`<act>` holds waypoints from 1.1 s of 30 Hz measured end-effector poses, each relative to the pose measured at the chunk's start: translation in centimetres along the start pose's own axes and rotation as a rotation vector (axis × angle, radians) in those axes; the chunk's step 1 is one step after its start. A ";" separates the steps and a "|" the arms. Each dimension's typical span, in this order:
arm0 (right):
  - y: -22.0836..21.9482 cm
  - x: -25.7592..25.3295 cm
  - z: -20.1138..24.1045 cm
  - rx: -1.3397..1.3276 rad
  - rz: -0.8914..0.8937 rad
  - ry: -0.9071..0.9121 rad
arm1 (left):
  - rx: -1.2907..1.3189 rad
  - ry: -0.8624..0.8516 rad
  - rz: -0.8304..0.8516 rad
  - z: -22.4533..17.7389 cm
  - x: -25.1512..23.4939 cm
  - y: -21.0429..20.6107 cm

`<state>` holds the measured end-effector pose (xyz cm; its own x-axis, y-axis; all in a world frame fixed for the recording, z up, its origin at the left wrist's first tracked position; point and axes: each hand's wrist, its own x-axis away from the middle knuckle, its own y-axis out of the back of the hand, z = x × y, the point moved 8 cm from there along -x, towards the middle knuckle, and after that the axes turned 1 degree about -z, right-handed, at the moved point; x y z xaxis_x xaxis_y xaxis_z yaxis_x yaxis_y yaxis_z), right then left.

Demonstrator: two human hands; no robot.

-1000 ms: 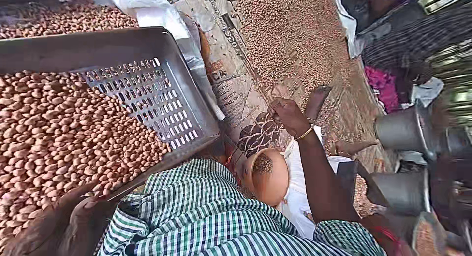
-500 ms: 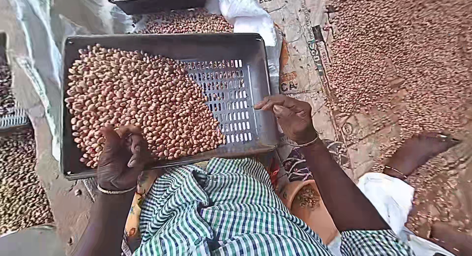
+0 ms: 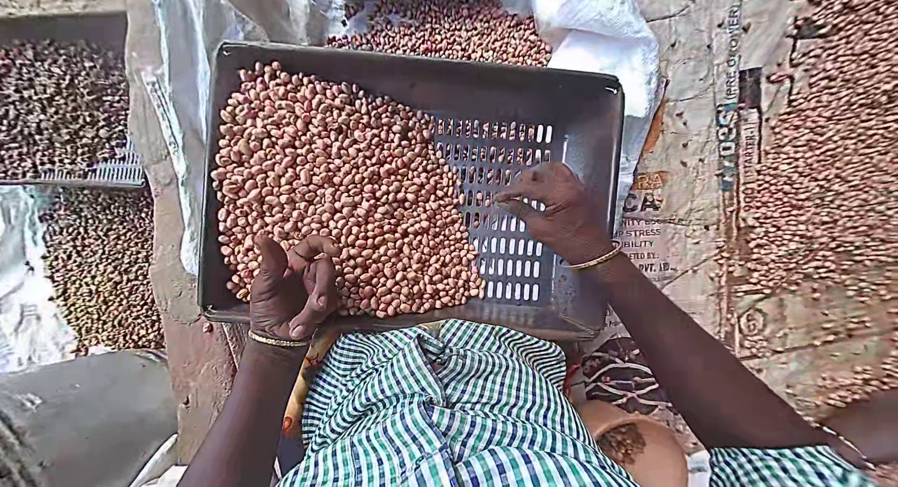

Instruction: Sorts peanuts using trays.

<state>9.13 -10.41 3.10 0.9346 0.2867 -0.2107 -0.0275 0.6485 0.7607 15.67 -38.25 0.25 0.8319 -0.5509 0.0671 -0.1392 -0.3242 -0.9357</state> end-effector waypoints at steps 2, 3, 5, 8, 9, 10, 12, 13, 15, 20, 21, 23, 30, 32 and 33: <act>-2.6 1.3 1.4 0.171 0.080 0.126 | -0.040 0.004 0.000 0.1 -0.2 -0.1; -3.6 1.6 1.8 0.247 0.092 0.169 | -0.055 0.008 0.003 0.2 -0.3 -0.1; -5.2 1.9 2.3 0.374 0.144 0.227 | -0.106 0.014 0.013 0.2 -0.2 0.0; -6.4 1.6 3.0 0.447 0.195 0.309 | -0.155 -0.011 0.032 0.1 0.0 -0.1; -6.4 1.4 2.9 0.425 0.194 0.302 | -0.159 -0.013 0.045 0.1 0.0 -0.2; -5.9 1.0 2.7 0.373 0.167 0.265 | -0.159 -0.012 0.061 0.2 0.0 -0.3; -3.8 0.1 2.4 0.202 0.020 0.129 | -0.176 0.003 0.087 0.2 0.2 -0.5; -2.6 -0.3 2.8 0.095 -0.033 0.056 | -0.191 0.015 0.109 0.3 0.4 -0.7; -1.9 -0.2 4.1 -0.092 -0.024 0.037 | -0.207 0.074 0.179 0.9 0.7 -1.2; -3.8 3.1 5.1 -0.381 0.238 0.247 | -0.216 0.078 0.217 0.8 1.0 -1.3; -4.5 4.1 4.9 -0.356 0.277 0.224 | -0.214 0.067 0.217 0.7 1.1 -1.2; -5.5 5.8 4.7 -0.237 0.298 0.185 | -0.225 0.046 0.229 0.7 0.9 -1.3; -7.1 7.1 6.1 0.200 0.314 0.225 | -0.307 0.015 0.200 0.5 0.6 -1.3; -7.0 6.8 6.2 0.148 0.363 0.183 | -0.325 0.000 0.201 0.5 0.6 -1.3; -6.5 6.5 5.8 0.050 0.366 0.121 | -0.326 -0.005 0.208 0.4 0.6 -1.4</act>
<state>17.47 -16.85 0.34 0.8174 0.5759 0.0118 -0.3315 0.4535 0.8273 16.61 -37.81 1.42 0.7701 -0.6274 -0.1151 -0.4685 -0.4338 -0.7696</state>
